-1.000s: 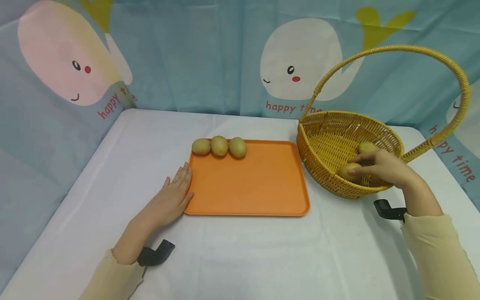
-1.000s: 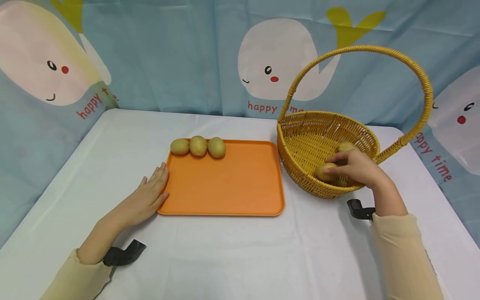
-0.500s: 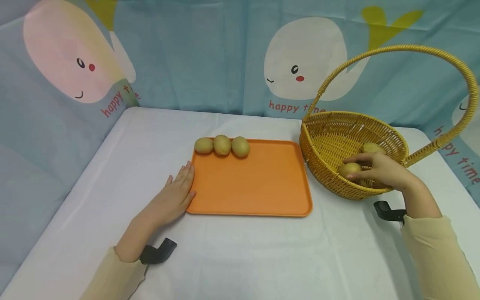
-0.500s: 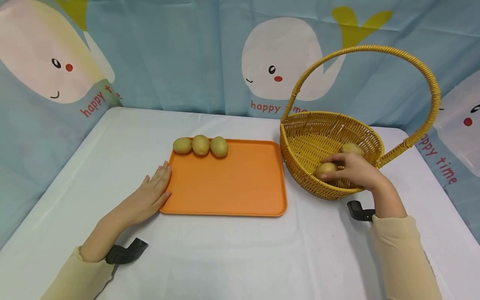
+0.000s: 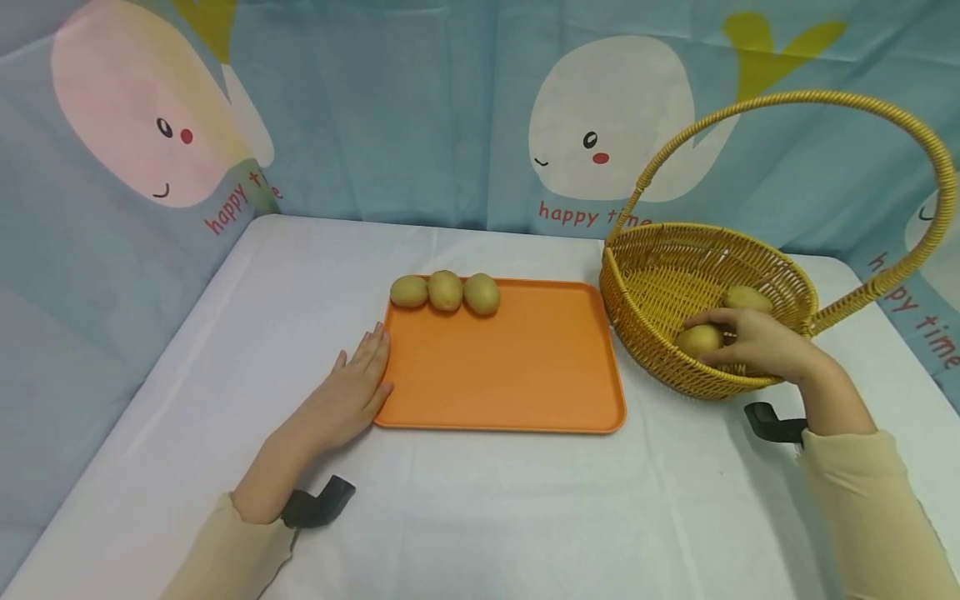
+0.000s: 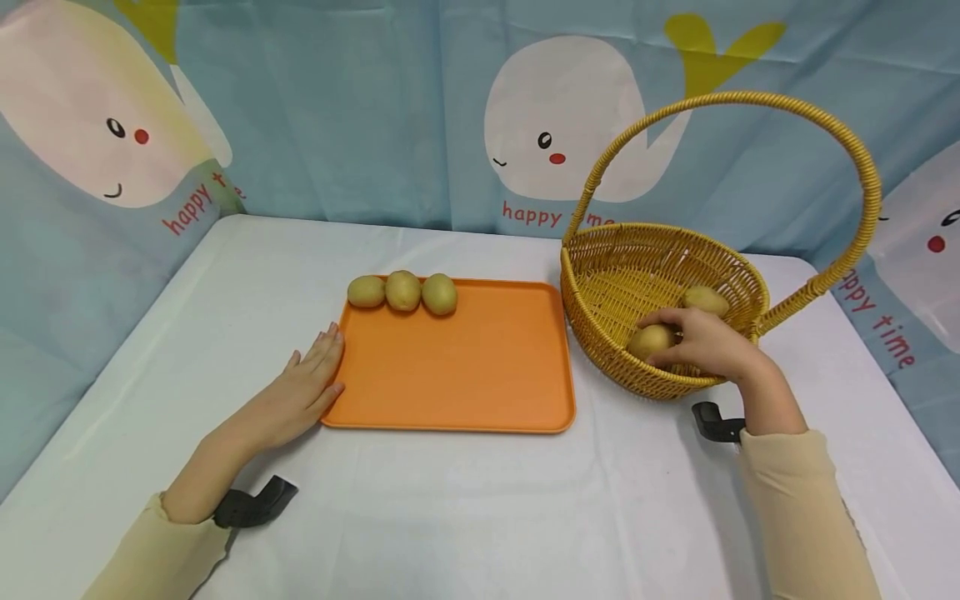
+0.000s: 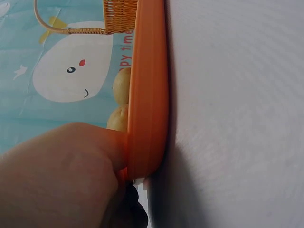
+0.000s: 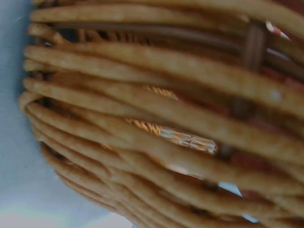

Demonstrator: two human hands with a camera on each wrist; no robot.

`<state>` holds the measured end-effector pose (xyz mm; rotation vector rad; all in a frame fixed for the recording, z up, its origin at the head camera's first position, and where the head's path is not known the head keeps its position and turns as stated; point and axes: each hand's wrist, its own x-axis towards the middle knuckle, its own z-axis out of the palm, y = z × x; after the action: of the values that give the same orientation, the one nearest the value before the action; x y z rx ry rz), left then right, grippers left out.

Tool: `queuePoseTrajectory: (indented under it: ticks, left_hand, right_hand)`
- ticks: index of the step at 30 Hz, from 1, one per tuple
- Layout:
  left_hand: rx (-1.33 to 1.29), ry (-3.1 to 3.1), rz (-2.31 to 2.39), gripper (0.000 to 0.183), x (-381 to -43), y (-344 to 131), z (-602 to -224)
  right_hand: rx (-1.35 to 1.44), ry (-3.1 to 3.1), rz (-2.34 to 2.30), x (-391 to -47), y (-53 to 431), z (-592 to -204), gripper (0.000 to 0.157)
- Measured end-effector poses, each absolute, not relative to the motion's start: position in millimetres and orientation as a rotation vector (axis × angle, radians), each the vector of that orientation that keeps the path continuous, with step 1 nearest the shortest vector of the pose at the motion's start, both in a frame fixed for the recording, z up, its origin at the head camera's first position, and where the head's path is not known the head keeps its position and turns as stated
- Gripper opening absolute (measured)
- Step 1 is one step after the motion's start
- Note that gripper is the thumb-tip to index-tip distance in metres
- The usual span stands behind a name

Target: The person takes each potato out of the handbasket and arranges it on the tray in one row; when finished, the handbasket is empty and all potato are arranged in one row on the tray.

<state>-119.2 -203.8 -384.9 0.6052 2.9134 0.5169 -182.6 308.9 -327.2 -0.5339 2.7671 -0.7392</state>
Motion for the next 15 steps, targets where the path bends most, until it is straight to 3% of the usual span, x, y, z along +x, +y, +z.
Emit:
queuePoseTrajectory:
  ticks: [10,15]
  left_hand:
    - [0.598,2.916,0.520,0.062,-118,-202,-384]
    - [0.600,2.917,0.514,0.062,-118,-202,-384]
  right_hand:
    - [-0.438,2.955,-0.763,-172,302,-322,0.055]
    - [-0.460,2.991,-0.888,-165,293,-315,0.051]
